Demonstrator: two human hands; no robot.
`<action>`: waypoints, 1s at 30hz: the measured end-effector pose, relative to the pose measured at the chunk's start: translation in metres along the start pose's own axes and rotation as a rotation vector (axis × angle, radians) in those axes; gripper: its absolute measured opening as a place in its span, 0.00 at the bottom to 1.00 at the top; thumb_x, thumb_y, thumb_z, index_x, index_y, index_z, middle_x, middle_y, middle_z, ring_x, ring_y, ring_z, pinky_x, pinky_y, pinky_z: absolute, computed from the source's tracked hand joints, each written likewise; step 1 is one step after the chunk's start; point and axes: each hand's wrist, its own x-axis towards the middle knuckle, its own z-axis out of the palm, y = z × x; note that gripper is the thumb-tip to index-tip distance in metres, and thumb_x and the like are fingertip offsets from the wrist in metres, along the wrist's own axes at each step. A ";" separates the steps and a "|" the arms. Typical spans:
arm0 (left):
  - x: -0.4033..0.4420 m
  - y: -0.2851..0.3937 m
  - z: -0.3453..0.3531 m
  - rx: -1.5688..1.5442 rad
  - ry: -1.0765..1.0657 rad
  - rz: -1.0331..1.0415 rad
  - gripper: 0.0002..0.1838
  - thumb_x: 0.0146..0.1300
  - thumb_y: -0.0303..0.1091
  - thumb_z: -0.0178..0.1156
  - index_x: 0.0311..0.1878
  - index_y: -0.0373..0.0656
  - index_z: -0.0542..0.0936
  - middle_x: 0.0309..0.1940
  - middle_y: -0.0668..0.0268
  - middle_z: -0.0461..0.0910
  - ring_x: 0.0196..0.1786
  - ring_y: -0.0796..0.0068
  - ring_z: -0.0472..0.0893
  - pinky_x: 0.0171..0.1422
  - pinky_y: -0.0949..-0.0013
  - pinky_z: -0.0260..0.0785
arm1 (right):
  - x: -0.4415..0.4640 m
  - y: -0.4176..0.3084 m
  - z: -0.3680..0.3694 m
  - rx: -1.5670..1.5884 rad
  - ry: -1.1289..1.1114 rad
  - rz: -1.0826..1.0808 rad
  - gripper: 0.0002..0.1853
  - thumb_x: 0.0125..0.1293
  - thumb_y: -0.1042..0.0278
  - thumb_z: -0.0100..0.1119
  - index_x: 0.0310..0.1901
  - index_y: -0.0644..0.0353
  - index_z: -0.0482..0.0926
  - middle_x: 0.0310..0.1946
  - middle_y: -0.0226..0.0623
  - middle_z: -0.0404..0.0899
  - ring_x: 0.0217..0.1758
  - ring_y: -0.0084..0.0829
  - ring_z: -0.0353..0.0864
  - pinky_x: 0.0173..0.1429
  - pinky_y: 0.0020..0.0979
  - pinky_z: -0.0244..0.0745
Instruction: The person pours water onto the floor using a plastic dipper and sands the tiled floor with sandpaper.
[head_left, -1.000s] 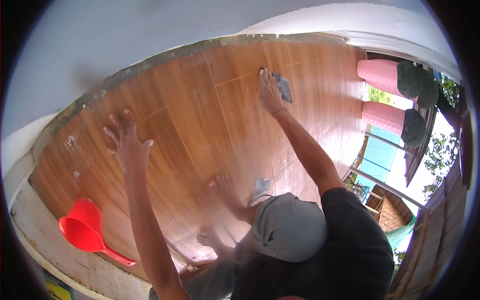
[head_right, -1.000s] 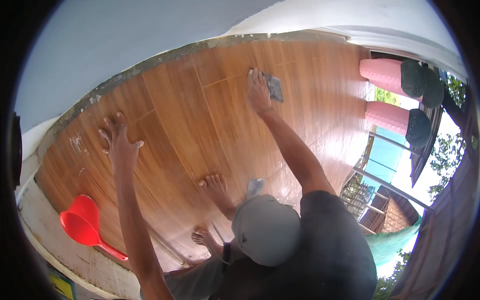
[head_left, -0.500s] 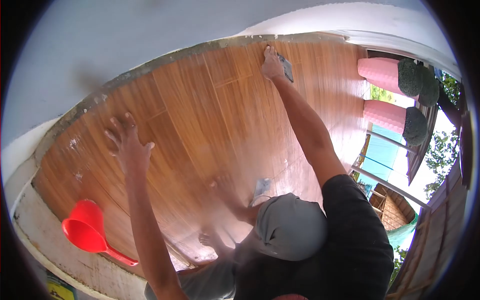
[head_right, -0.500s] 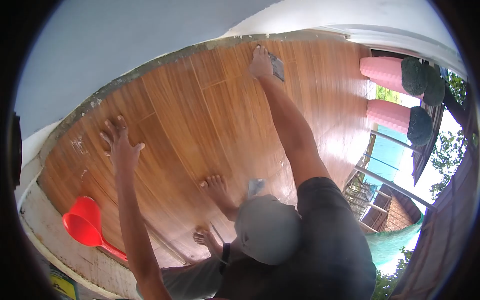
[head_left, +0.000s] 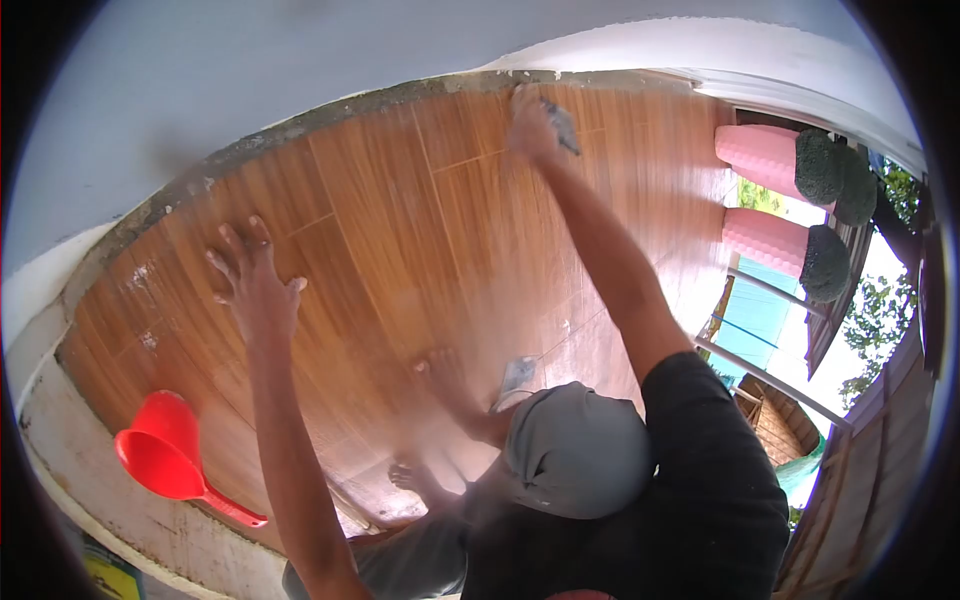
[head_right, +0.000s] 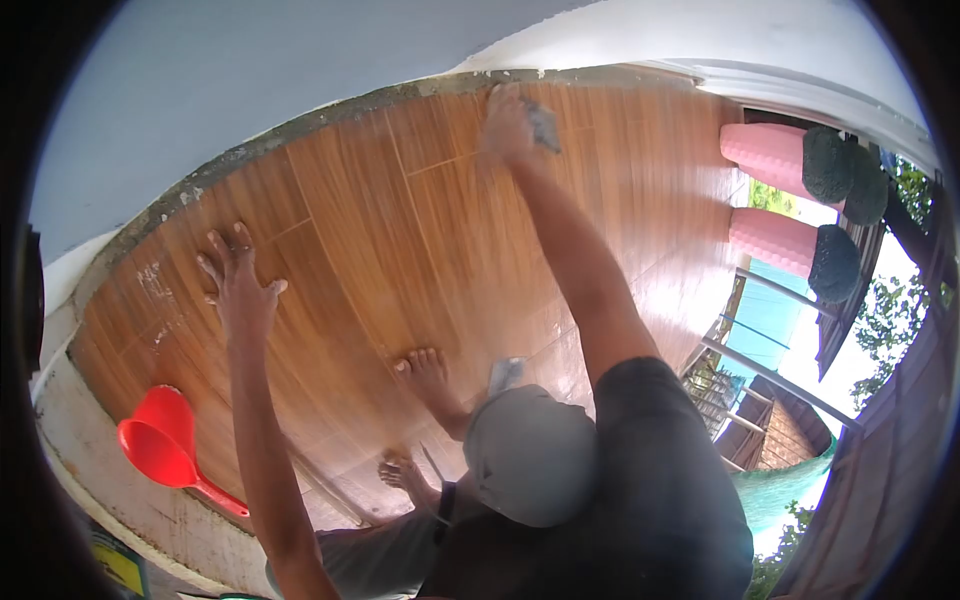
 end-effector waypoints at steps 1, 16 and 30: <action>-0.001 0.003 -0.005 0.040 -0.012 -0.002 0.57 0.53 0.38 0.76 0.80 0.63 0.48 0.82 0.56 0.40 0.81 0.40 0.43 0.69 0.23 0.61 | 0.018 0.004 -0.011 0.027 -0.066 0.068 0.36 0.59 0.80 0.47 0.73 0.74 0.56 0.75 0.63 0.53 0.79 0.54 0.53 0.80 0.46 0.55; 0.001 0.001 -0.003 -0.044 -0.005 -0.039 0.58 0.51 0.36 0.77 0.80 0.67 0.50 0.83 0.61 0.39 0.82 0.42 0.41 0.70 0.21 0.55 | -0.069 0.061 0.054 -0.065 0.112 -0.066 0.32 0.65 0.77 0.42 0.72 0.71 0.58 0.72 0.62 0.60 0.75 0.56 0.62 0.77 0.43 0.60; 0.001 0.003 -0.003 -0.031 0.003 -0.034 0.58 0.53 0.35 0.75 0.81 0.67 0.48 0.83 0.59 0.39 0.82 0.42 0.40 0.71 0.21 0.53 | -0.023 0.092 0.058 0.002 0.017 -0.093 0.43 0.56 0.90 0.43 0.76 0.73 0.46 0.77 0.66 0.46 0.82 0.55 0.45 0.83 0.43 0.45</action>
